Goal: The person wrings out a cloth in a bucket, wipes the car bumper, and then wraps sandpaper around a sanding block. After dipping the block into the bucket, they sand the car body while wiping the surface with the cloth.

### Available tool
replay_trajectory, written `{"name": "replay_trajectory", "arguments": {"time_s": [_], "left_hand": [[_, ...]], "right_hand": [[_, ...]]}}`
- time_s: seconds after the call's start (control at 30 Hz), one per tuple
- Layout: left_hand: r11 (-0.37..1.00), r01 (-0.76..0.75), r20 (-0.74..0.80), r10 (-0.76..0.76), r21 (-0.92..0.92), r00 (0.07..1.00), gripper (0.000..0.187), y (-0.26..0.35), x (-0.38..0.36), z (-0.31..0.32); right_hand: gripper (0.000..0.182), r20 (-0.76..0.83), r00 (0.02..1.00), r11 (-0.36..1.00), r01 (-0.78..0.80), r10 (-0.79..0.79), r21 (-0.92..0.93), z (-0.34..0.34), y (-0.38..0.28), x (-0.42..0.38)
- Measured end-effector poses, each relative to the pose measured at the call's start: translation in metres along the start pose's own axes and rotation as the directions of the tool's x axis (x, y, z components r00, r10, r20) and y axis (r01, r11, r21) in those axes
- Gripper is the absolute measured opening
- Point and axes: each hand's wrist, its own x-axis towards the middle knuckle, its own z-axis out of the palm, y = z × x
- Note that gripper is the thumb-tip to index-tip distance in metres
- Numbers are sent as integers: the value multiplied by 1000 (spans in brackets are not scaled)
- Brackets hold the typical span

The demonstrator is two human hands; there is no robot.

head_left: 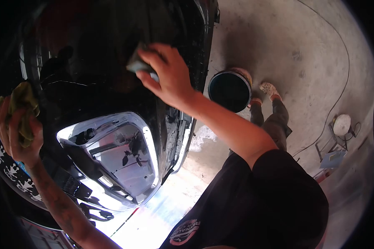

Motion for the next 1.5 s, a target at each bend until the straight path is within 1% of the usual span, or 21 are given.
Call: {"name": "replay_trajectory", "arguments": {"time_s": [0.07,0.13,0.2,0.27,0.3,0.4,0.43,0.47,0.53,0.6,0.73,0.83,0.93,1.0,1.07,1.17,1.27,1.3,1.4,1.43,1.5], "left_hand": [[999,-38,37,37,21,999,24,-6,-2,-3],[998,-54,37,53,30,998,25,-7,-1,-3],[997,-69,33,67,31,997,25,-8,0,-3],[999,-36,-5,36,11,999,24,-3,0,0],[1000,2,-41,-2,-8,999,24,4,0,5],[998,57,-59,-58,-17,997,23,13,4,6],[999,42,-40,-42,-9,998,23,10,3,4],[1000,27,-21,-27,-2,999,24,8,3,2],[999,-30,22,30,11,999,26,-4,0,-3],[999,-47,36,46,18,998,27,-7,-1,-3],[999,48,-50,-49,-19,998,23,11,5,5],[997,72,-67,-73,-21,995,23,14,6,6],[999,47,-46,-47,-6,998,23,12,5,4],[999,-22,6,22,22,1000,25,-3,1,-1],[999,-35,12,35,27,999,26,-3,3,-1],[999,41,-50,-42,-19,998,23,11,6,5],[997,67,-63,-70,-45,996,22,10,1,7],[997,74,-60,-76,-33,995,22,12,3,7],[997,78,-58,-78,-11,995,22,12,3,6],[997,74,-58,-74,-8,996,22,12,3,6],[998,63,-56,-63,-3,996,23,12,5,6]], "right_hand": [[49,37,999,1000,11,-11,-8,-3,-6,-15],[50,56,998,999,22,-20,-34,-4,-6,-16],[48,-7,1000,999,27,-28,-30,2,0,15],[47,-80,996,999,34,-36,-19,7,4,44],[45,-86,996,1000,14,-14,-11,7,2,49],[45,-52,998,999,-25,27,31,5,-6,23],[46,16,999,999,-48,47,24,1,-11,6],[46,18,1000,999,-9,8,49,0,-13,-9],[45,71,997,999,-32,29,36,-3,-16,-19],[45,3,1000,1000,1,-1,10,3,-7,3],[45,-134,991,1000,10,-9,2,11,4,62],[45,-68,997,999,-24,27,45,5,-3,36],[46,54,998,998,-40,38,39,-4,-13,-17],[46,58,998,1000,-11,10,15,-4,-9,-22],[45,33,999,1000,13,-13,4,-3,-6,-12],[45,-53,998,1000,29,-29,6,5,5,37],[45,-66,998,1000,-14,15,20,6,3,39],[46,-60,998,999,-21,22,28,7,3,27],[47,53,998,999,-35,33,41,-2,-5,-21],[47,79,996,997,-48,43,60,-5,-10,-27],[47,66,998,1000,-7,6,14,-3,-4,-20]]}}
